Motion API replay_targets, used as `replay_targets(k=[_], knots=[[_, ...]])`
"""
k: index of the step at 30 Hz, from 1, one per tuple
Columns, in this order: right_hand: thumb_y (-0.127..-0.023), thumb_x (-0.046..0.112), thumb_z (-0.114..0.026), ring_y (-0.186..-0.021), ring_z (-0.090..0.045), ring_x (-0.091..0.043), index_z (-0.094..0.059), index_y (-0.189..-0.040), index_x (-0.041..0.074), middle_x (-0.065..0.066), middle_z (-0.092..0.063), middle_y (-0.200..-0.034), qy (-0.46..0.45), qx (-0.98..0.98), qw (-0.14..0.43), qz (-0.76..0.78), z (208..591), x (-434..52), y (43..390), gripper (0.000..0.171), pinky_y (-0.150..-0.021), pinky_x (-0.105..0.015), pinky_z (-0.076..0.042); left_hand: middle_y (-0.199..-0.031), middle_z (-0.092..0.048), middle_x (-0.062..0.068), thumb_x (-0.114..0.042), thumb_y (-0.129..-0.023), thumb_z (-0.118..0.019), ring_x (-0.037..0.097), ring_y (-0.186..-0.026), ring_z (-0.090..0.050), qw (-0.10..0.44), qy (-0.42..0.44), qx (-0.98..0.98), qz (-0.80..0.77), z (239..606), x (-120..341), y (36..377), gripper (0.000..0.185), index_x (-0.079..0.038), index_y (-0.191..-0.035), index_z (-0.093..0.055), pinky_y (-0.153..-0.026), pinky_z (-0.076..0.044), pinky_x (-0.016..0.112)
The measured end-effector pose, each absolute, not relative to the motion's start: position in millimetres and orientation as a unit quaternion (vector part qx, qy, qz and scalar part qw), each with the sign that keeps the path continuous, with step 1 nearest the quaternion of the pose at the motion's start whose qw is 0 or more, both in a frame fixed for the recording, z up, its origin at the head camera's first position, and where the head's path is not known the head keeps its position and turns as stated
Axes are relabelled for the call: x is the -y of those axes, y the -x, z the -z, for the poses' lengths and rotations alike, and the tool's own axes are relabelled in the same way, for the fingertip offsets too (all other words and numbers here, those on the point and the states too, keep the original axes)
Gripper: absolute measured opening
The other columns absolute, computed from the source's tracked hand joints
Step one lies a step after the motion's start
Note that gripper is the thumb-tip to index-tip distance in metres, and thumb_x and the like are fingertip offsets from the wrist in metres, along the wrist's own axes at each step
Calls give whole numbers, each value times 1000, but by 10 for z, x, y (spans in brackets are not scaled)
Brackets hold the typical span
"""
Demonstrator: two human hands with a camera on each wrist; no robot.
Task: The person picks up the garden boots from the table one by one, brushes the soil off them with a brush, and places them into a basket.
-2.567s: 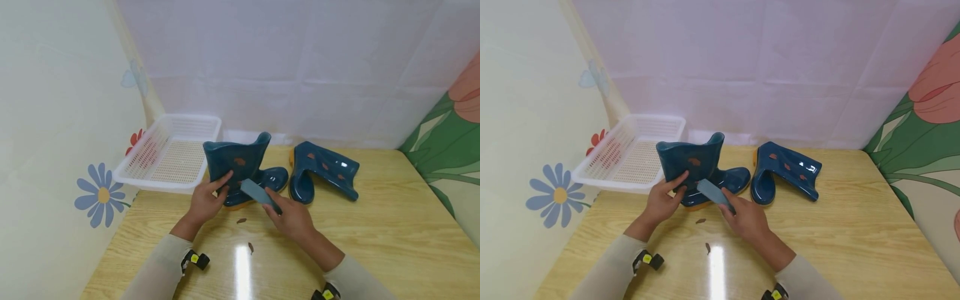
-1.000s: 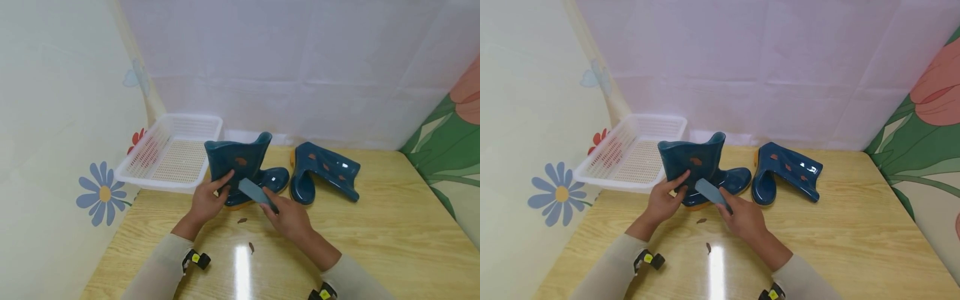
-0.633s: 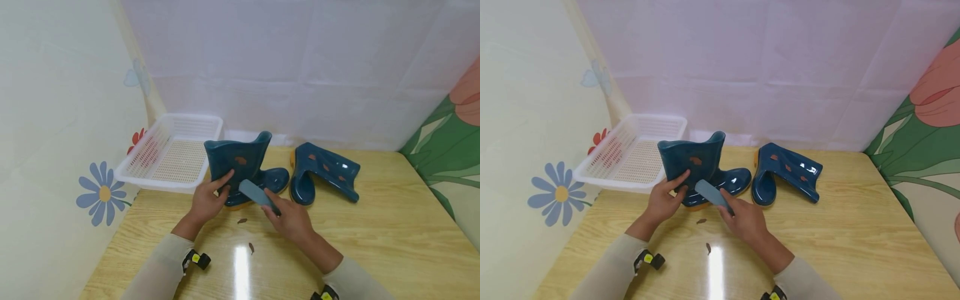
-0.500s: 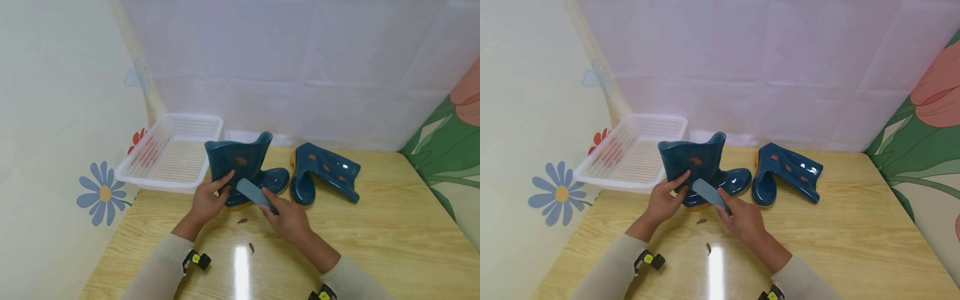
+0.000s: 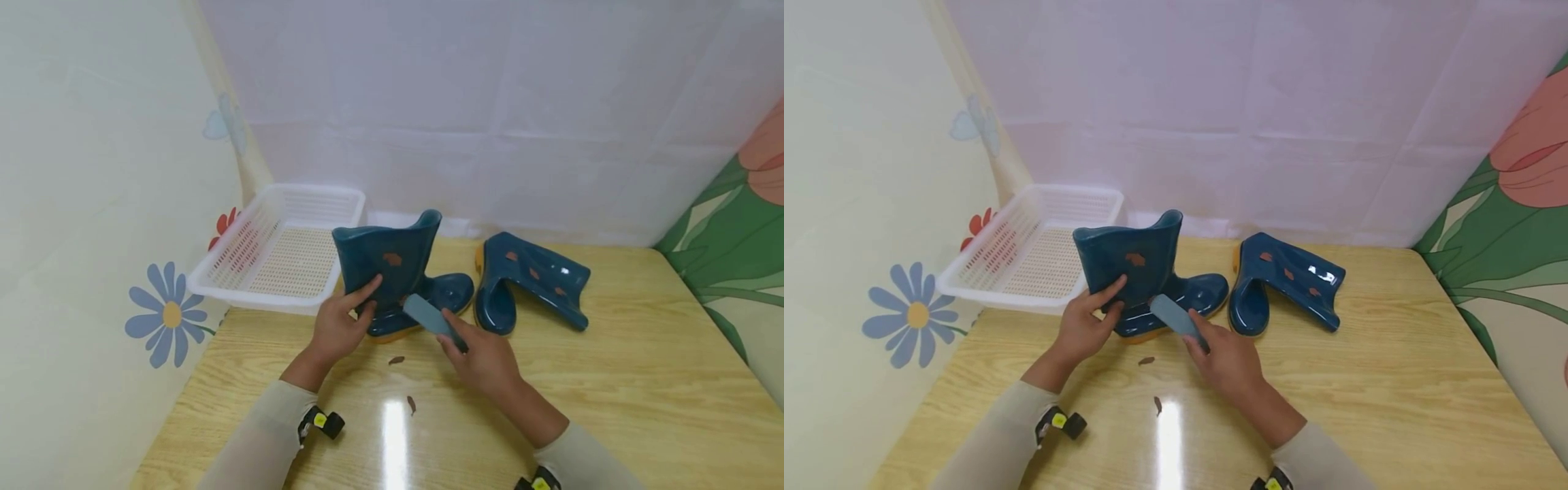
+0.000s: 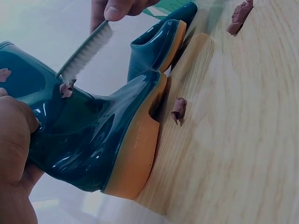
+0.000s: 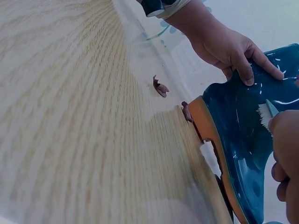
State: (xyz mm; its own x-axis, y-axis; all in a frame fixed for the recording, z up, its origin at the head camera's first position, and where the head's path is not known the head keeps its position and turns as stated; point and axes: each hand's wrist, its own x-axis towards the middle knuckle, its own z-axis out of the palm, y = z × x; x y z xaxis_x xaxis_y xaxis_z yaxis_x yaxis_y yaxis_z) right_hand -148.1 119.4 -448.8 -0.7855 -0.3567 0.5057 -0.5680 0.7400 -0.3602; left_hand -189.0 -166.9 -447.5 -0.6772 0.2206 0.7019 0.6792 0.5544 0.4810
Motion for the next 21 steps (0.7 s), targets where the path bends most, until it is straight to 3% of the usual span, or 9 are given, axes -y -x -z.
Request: replay_targets(k=[5, 13, 21], knots=[[-90, 23, -81, -49, -29, -2, -67, -137, 9, 12, -35, -60, -273, 891, 239, -274, 4508, -1203, 1495, 51, -43, -22, -25, -61, -42, -7, 0, -93, -69, 3, -49, -34, 298, 270, 832, 382, 4475, 1668, 1887, 48, -13, -138, -66, -44, -35, 27], [-90, 24, -81, -49, -34, -4, -65, -139, 10, 1, -59, -68, -284, 885, 253, -269, 4409, -1080, 1502, 54, -44, -21, -27, -63, -46, -6, 1, -93, -69, 4, -50, -35, 296, 268, 831, 387, 4475, 1670, 1877, 48, -13, -138, -66, -44, -34, 27], [-97, 30, -73, -51, -35, -6, -64, -140, 13, 11, -40, -62, -246, 921, 172, -250, 4418, -1119, 1454, 48, -46, -25, -30, -63, -47, -5, 0, -93, -69, 5, -51, -40, 287, 263, 833, 394, 4464, 1673, 1878, 48, -13, -139, -65, -46, -38, 28]])
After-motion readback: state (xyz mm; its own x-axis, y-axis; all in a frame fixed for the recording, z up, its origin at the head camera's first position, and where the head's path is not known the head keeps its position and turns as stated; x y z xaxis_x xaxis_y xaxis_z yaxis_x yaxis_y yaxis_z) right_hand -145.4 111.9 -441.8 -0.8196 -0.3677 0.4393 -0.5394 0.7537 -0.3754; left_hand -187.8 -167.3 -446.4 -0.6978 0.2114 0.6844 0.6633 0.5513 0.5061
